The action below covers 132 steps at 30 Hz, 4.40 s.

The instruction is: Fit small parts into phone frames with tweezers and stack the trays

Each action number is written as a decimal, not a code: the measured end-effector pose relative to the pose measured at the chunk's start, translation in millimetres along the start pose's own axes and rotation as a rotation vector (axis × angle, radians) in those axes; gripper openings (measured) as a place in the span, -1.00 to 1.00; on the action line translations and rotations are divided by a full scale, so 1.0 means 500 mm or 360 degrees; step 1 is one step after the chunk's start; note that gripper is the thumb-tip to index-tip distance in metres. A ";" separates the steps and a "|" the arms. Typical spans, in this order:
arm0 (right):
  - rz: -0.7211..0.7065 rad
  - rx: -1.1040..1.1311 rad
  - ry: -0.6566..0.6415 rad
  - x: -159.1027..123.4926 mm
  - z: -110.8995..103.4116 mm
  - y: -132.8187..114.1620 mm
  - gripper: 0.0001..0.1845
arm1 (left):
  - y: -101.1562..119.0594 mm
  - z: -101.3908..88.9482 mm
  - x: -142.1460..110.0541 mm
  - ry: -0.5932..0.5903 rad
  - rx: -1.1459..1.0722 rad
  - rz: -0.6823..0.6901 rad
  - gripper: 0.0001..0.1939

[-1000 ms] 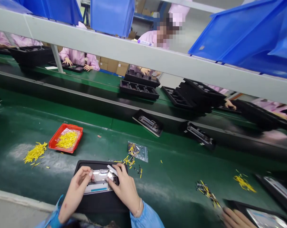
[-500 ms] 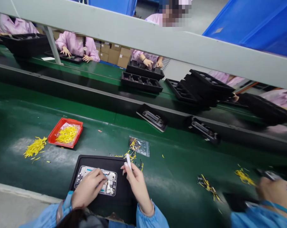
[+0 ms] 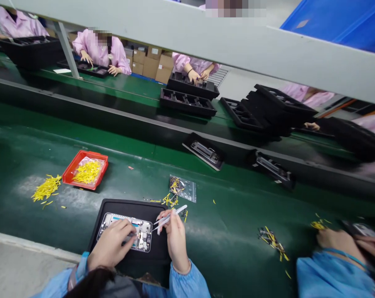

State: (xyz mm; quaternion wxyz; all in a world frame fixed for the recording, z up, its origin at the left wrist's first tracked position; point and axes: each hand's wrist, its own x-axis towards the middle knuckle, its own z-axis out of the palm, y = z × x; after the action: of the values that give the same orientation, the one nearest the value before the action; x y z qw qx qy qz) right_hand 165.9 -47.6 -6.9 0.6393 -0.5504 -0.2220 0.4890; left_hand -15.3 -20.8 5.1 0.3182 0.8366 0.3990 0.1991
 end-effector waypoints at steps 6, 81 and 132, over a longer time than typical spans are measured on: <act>0.0030 0.0040 0.0070 -0.001 -0.003 0.009 -0.50 | -0.024 0.032 -0.048 0.0188 0.0030 0.0111 -0.80; -0.0551 -0.0816 -0.0438 -0.029 -0.009 0.016 -0.97 | -0.025 0.039 -0.003 0.0463 0.0803 0.0595 -0.57; -0.0388 -0.0596 -0.0158 -0.040 0.023 0.006 -0.82 | -0.026 0.048 -0.013 0.0439 0.0902 0.0633 -0.69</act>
State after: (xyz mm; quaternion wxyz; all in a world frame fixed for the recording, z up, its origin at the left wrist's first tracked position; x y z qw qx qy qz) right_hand 146.7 -59.7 -1.0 0.5685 -0.6038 -0.4049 0.3850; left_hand -12.1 -29.0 -21.6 -0.0277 0.9179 0.3071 0.2496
